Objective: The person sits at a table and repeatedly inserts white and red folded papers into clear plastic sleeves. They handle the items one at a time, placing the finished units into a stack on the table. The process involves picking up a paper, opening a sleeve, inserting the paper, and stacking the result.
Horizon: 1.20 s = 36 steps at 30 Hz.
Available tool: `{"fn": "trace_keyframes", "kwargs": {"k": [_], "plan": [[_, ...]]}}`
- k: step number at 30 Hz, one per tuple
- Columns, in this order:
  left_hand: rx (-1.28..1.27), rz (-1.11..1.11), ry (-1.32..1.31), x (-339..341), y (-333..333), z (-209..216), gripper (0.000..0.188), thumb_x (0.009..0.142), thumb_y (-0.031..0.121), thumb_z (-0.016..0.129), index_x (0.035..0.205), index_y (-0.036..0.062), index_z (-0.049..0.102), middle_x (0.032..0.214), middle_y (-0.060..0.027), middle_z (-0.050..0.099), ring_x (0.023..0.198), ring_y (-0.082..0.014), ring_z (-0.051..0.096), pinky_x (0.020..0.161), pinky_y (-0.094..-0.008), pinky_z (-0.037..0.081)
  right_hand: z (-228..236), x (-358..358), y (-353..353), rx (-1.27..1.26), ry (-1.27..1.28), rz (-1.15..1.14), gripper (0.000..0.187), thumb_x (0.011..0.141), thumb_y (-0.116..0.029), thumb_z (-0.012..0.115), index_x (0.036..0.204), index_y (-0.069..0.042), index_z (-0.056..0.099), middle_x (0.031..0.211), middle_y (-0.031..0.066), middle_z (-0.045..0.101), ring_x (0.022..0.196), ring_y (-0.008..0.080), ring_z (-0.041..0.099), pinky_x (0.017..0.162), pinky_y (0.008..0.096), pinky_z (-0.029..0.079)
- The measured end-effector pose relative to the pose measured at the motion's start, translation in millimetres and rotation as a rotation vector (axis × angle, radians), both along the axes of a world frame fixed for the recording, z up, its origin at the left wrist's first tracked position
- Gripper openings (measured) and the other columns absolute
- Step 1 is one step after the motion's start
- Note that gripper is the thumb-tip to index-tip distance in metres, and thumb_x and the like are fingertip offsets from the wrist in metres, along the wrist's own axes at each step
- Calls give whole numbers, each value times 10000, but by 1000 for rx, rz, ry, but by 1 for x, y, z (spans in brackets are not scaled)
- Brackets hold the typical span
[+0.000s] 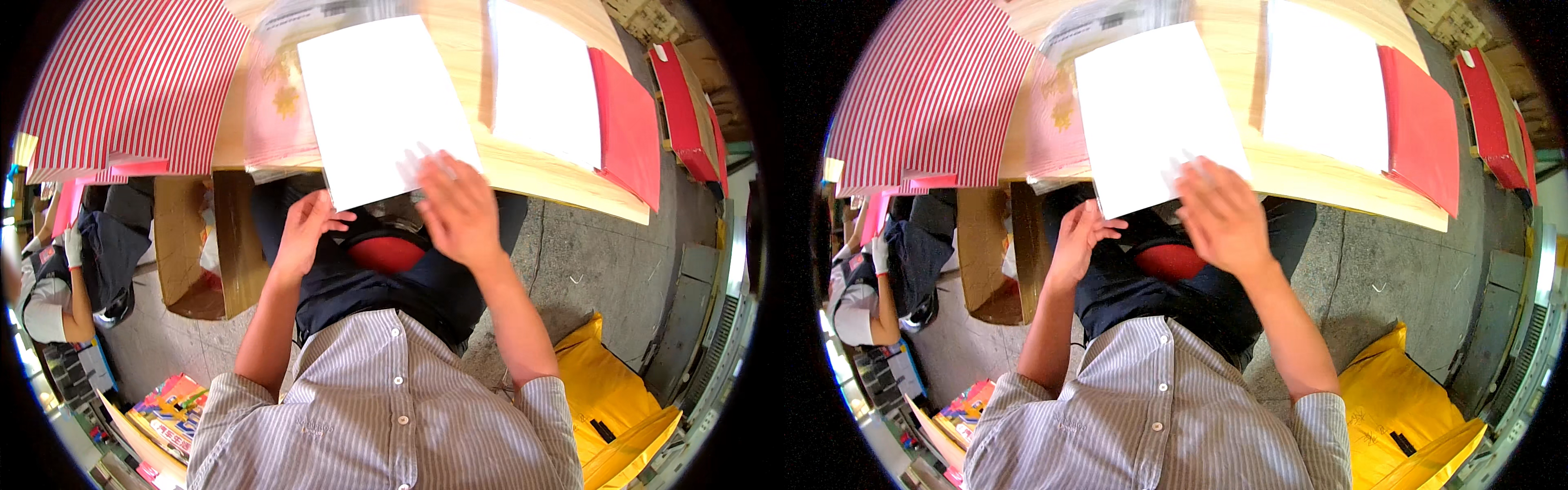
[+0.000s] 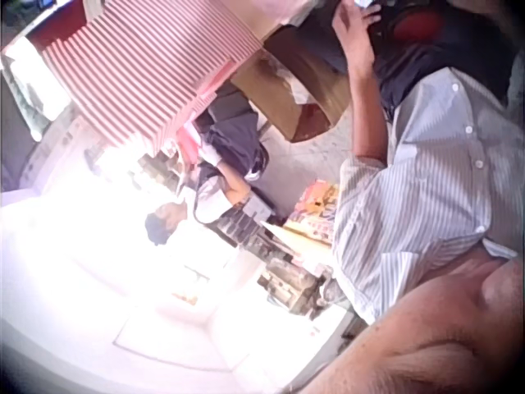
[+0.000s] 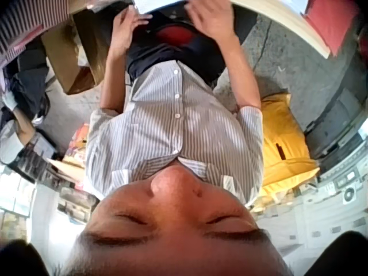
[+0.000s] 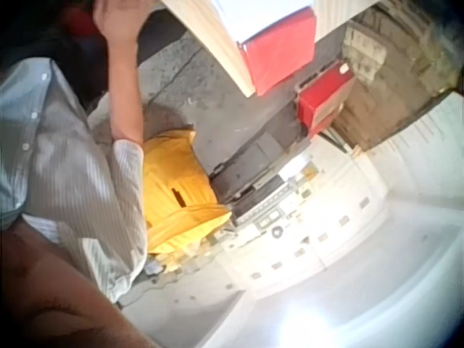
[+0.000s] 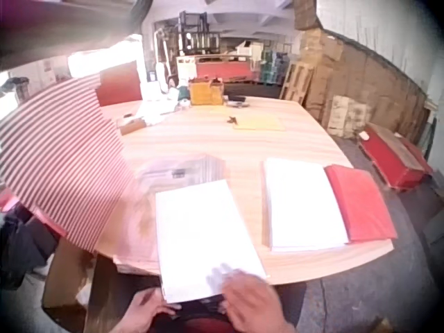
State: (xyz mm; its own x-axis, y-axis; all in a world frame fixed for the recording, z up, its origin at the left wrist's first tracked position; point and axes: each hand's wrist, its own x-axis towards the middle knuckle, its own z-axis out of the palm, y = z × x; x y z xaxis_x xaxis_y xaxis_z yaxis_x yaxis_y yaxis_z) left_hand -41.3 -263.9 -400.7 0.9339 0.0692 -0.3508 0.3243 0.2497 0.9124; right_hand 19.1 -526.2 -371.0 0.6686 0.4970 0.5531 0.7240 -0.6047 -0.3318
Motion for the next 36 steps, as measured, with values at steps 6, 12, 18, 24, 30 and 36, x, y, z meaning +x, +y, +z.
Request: {"fn": "trace_keyframes", "kwargs": {"k": [6,12,18,24,30,36], "plan": [[-26,-24,75,8,-9,9,351,1039,279,549,1107,-51,646,923,-157,716,754,-192,686,700,-319,562,0,6,-9,-93,40,-179,397,891,-262,699,1193,-6,663,1315,121,630,1284,292,551,1115,470,386],[-93,-8,-63,4,-14,17,291,1047,217,525,1152,-38,616,908,-133,711,726,-172,675,662,-309,543,-12,-35,-46,392,193,-298,292,891,-165,712,1112,20,671,1115,148,701,949,291,648,861,378,512],[-25,3,-208,3,-30,48,318,1028,171,545,1260,-47,542,983,-127,697,751,-174,680,634,-284,553,-11,-34,14,1468,1515,-9,416,1020,-382,580,1065,25,656,966,131,723,782,161,673,624,261,511],[270,-76,-368,-12,-25,65,324,1015,118,536,1255,-98,505,974,-164,698,730,-190,684,606,-279,556,12,-32,40,1467,1258,-84,187,989,-122,598,1023,59,631,784,109,701,600,132,642,493,249,465],[376,-199,-535,20,-50,98,276,1017,123,534,1217,-66,509,878,-154,695,667,-175,645,614,-286,532,40,-20,14,1522,1027,-113,152,989,-120,604,1000,28,633,790,84,687,571,107,590,499,238,444],[188,-337,-503,134,-128,98,321,1011,108,552,1289,-42,498,847,-137,695,640,-148,604,591,-272,500,55,51,-59,1586,771,-312,158,969,-154,640,996,1,630,805,67,668,621,147,621,546,277,460]]}}
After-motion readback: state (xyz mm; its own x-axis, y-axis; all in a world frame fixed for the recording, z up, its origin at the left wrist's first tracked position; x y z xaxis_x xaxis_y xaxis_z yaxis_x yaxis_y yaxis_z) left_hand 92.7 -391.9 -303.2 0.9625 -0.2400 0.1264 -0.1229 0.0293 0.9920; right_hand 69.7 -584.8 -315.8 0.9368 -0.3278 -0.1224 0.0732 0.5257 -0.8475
